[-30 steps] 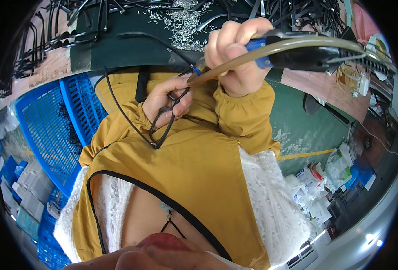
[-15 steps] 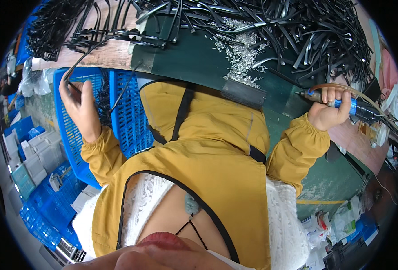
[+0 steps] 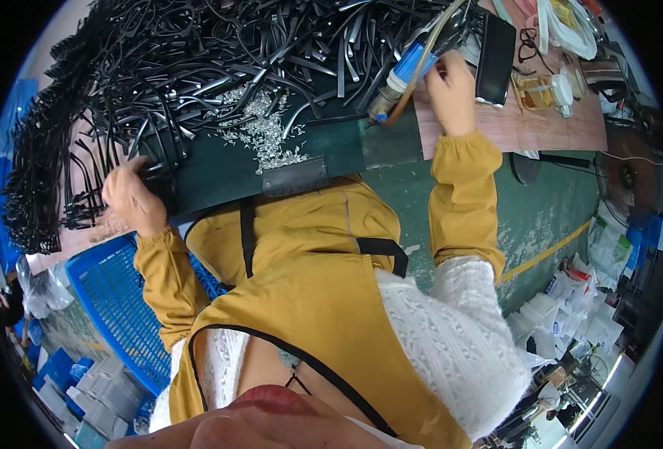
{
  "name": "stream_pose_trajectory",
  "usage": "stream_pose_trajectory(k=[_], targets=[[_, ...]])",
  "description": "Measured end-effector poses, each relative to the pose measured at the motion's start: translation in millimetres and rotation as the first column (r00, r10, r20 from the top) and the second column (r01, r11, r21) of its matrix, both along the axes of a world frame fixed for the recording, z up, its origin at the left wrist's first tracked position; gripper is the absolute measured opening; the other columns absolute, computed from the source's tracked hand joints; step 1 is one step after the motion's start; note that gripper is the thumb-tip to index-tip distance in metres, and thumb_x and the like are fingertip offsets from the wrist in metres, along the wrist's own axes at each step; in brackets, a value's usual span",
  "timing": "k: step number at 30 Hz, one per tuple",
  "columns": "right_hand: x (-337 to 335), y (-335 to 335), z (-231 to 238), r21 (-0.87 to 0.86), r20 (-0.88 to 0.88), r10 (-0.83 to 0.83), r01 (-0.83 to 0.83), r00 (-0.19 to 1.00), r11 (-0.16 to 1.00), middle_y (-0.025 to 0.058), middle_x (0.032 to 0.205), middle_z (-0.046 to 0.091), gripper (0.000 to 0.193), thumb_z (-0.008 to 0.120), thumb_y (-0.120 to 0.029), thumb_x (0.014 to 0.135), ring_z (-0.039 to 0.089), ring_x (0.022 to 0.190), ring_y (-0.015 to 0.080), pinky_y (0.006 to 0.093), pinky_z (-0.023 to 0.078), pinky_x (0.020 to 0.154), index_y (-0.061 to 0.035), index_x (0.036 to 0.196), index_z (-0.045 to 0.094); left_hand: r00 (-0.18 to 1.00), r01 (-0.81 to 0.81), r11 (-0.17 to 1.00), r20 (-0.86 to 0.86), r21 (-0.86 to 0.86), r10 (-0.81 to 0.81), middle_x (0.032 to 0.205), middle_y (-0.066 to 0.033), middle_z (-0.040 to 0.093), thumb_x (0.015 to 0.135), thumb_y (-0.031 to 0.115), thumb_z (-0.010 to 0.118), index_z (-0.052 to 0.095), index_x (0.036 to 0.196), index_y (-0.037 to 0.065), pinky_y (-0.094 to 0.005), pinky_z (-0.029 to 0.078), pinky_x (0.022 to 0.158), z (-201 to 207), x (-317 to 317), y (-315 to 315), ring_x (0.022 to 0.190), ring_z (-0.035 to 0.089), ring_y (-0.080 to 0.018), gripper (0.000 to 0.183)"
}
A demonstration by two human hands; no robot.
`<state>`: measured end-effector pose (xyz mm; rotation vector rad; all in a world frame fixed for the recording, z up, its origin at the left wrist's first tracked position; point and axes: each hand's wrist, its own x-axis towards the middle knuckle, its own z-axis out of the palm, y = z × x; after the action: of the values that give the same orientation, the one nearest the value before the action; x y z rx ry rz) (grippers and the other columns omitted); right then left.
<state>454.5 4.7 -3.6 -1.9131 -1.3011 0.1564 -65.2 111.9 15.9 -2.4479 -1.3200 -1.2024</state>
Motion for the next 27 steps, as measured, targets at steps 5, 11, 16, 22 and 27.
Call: stream_pose_trajectory(k=[5,11,16,22,27], targets=[[-13,41,-2,-0.163,-0.088,0.109,-0.122,0.99,0.979,-0.0022,0.067,0.056,0.034,0.075,-0.033,0.092,0.05,0.062,0.0082,0.0272,0.04,0.059,-0.0026,0.08,0.065,0.968,-0.252,0.863,-0.13,-0.438,0.217,0.079,-0.0128,0.067,0.103,0.022,0.056,0.069,0.082,0.004,-0.0462,0.045,0.075,29,12,25,0.08,0.063,-0.0341,0.03],[10,37,-8,0.029,-0.572,0.005,0.014,0.82,0.999,-0.0014,0.077,0.065,0.016,0.069,-0.02,0.095,0.057,0.065,0.0069,0.0227,0.04,0.056,-0.0044,0.095,0.074,0.978,0.01,0.968,0.202,-0.252,0.042,0.096,-0.0184,0.071,0.095,0.031,0.066,0.073,0.099,0.0,-0.0452,0.054,0.084,54,112,16,0.093,0.069,-0.0349,0.032],[10,8,1,0.249,-0.699,0.044,0.185,0.714,0.951,0.0034,0.087,0.071,0.015,0.065,-0.01,0.097,0.065,0.074,0.0123,0.0235,0.049,0.063,0.0004,0.104,0.073,0.995,-0.076,0.774,-0.092,-0.628,0.023,0.089,-0.0214,0.074,0.086,0.037,0.065,0.076,0.084,0.0,-0.0488,0.058,0.078,58,194,50,0.085,0.072,-0.0399,0.038],[-66,-73,43,0.68,-0.232,-0.131,0.257,0.964,0.686,0.0151,0.102,0.071,0.013,0.062,-0.001,0.099,0.069,0.08,0.0154,0.0229,0.054,0.063,0.0084,0.101,0.07,0.88,0.237,0.876,0.475,-0.42,-0.01,0.096,-0.0144,0.072,0.095,0.015,0.065,0.071,0.1,0.0,-0.0336,0.053,0.072,104,134,41,0.087,0.065,-0.0218,0.017],[-167,-64,29,0.569,-0.068,0.371,-0.269,0.926,0.777,0.0147,0.099,0.069,0.013,0.066,0.004,0.092,0.064,0.08,0.014,0.0245,0.051,0.063,0.0061,0.102,0.073,0.679,0.411,0.877,0.726,-0.251,-0.11,0.106,-0.0161,0.071,0.093,0.011,0.066,0.072,0.096,-0.003,-0.0304,0.041,0.079,97,92,-31,0.086,0.053,-0.0164,0.016]])
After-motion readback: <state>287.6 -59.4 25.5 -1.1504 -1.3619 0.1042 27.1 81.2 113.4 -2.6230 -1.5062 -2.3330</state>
